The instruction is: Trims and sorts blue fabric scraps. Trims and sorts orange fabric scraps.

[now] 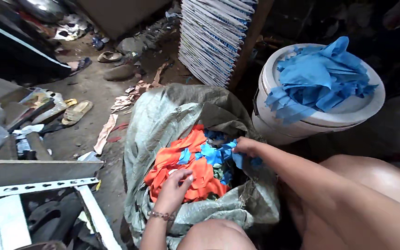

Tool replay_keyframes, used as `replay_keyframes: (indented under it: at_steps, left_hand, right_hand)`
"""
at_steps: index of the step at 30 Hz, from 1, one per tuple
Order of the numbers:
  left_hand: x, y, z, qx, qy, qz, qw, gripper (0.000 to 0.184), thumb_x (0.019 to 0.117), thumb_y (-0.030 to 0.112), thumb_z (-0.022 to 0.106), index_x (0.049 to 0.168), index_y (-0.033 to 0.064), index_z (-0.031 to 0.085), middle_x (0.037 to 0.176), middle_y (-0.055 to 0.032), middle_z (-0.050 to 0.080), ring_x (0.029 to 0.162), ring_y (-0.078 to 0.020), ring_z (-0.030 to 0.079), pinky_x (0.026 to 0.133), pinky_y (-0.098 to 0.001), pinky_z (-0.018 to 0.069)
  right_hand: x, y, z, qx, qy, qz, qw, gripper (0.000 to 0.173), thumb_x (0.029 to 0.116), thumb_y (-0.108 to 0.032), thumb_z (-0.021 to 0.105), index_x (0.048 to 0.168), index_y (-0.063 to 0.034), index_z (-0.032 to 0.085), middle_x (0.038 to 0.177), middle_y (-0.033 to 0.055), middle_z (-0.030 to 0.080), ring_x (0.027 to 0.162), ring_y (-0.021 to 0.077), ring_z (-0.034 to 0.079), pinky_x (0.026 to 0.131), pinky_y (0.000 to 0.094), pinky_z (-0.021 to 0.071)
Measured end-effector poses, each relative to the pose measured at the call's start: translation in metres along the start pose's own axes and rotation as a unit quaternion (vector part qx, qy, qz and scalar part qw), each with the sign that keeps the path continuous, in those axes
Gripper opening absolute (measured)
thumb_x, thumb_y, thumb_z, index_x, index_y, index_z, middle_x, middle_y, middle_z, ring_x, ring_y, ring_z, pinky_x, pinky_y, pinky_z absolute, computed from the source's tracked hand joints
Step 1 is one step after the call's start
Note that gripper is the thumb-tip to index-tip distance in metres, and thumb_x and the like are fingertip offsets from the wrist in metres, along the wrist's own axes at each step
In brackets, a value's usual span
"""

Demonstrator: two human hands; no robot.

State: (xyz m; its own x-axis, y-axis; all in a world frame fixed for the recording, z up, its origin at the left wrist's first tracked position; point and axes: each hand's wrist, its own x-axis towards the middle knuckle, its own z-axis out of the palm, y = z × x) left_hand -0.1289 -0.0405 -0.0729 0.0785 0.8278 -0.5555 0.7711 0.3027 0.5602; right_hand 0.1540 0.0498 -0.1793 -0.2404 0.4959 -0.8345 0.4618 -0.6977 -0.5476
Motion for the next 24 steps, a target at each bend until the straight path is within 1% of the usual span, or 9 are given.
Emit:
replay_keyframes:
  at_steps: [3,5,9,13,15,17,19,21,24]
  left_hand:
    - [-0.002,0.024,-0.013,0.014,-0.032,-0.013,0.999,0.036,0.1052,0.023,0.056,0.135,0.0041,0.063,0.135,-0.0167,0.062,0.125,-0.0269,0.060,0.109,-0.0432,0.0457]
    - [-0.006,0.040,-0.025,-0.014,0.001,0.000,1.000,0.034,0.1054,0.023,0.055,0.132,0.0048,0.065,0.128,-0.0143,0.067,0.118,-0.0238,0.064,0.105,-0.0432,0.0489]
    - [-0.004,0.085,-0.038,-0.092,0.100,-0.005,0.991,0.026,0.1050,0.019,0.058,0.125,0.0052,0.069,0.112,-0.0119,0.071,0.101,-0.0214,0.067,0.092,-0.0437,0.0524]
    - [0.028,0.103,-0.016,-0.178,0.108,-0.003,0.978,0.028,0.1058,0.015,0.056,0.128,0.0014,0.065,0.114,-0.0155,0.069,0.098,-0.0223,0.068,0.089,-0.0409,0.0540]
    - [0.043,0.099,-0.003,-0.162,0.083,-0.024,0.983,0.029,0.1060,0.015,0.056,0.129,0.0007,0.064,0.115,-0.0158,0.068,0.097,-0.0223,0.067,0.087,-0.0395,0.0530]
    - [0.048,0.086,0.000,-0.083,0.038,-0.052,0.994,0.032,0.1059,0.017,0.056,0.133,0.0024,0.063,0.127,-0.0157,0.066,0.114,-0.0253,0.065,0.101,-0.0440,0.0492]
    - [0.053,0.062,-0.002,-0.024,0.014,-0.067,0.997,0.033,0.1055,0.016,0.055,0.135,0.0027,0.062,0.133,-0.0162,0.064,0.123,-0.0268,0.062,0.108,-0.0453,0.0457]
    - [0.052,0.038,-0.009,0.005,0.012,-0.084,0.996,0.032,0.1039,0.013,0.056,0.133,0.0025,0.063,0.135,-0.0160,0.063,0.126,-0.0263,0.060,0.110,-0.0440,0.0444]
    - [0.042,0.014,-0.018,0.029,0.035,-0.117,0.992,0.030,0.1002,0.006,0.057,0.129,0.0049,0.067,0.132,-0.0131,0.066,0.125,-0.0243,0.061,0.109,-0.0433,0.0453]
  right_hand:
    - [-0.003,0.012,-0.004,0.082,0.035,0.023,0.996,0.043,0.0999,-0.007,0.061,0.139,0.0065,0.048,0.126,0.0245,0.057,0.111,0.0309,0.060,0.095,0.0482,0.0508]
    - [-0.006,0.015,-0.010,0.114,0.045,0.028,0.992,0.045,0.0996,-0.007,0.062,0.139,0.0068,0.046,0.126,0.0245,0.057,0.110,0.0312,0.060,0.094,0.0481,0.0515]
    - [-0.016,0.005,-0.016,0.101,0.024,0.008,0.995,0.040,0.0999,-0.006,0.061,0.135,0.0074,0.048,0.117,0.0224,0.059,0.101,0.0285,0.062,0.089,0.0468,0.0537]
    - [-0.024,0.003,-0.017,0.124,0.016,0.012,0.992,0.038,0.1016,-0.006,0.058,0.136,0.0058,0.048,0.118,0.0200,0.059,0.101,0.0254,0.062,0.089,0.0429,0.0533]
    - [-0.030,-0.001,-0.018,0.149,0.019,0.013,0.989,0.038,0.1025,-0.007,0.058,0.136,0.0054,0.047,0.116,0.0192,0.059,0.099,0.0244,0.062,0.088,0.0416,0.0540]
    - [-0.031,-0.002,-0.020,0.159,0.030,0.006,0.987,0.036,0.1024,-0.008,0.058,0.135,0.0055,0.048,0.114,0.0194,0.060,0.097,0.0249,0.063,0.086,0.0426,0.0540]
    - [-0.027,0.002,-0.025,0.176,0.042,0.009,0.983,0.038,0.1023,-0.009,0.058,0.136,0.0055,0.048,0.116,0.0204,0.060,0.098,0.0261,0.063,0.087,0.0439,0.0542]
    - [-0.021,0.009,-0.029,0.164,0.047,0.021,0.985,0.039,0.1017,-0.007,0.058,0.137,0.0056,0.048,0.119,0.0218,0.060,0.102,0.0279,0.063,0.089,0.0452,0.0543]
    - [-0.017,0.012,-0.024,0.079,0.044,0.025,0.996,0.041,0.1012,-0.009,0.060,0.138,0.0064,0.048,0.126,0.0242,0.058,0.110,0.0306,0.061,0.095,0.0478,0.0518]
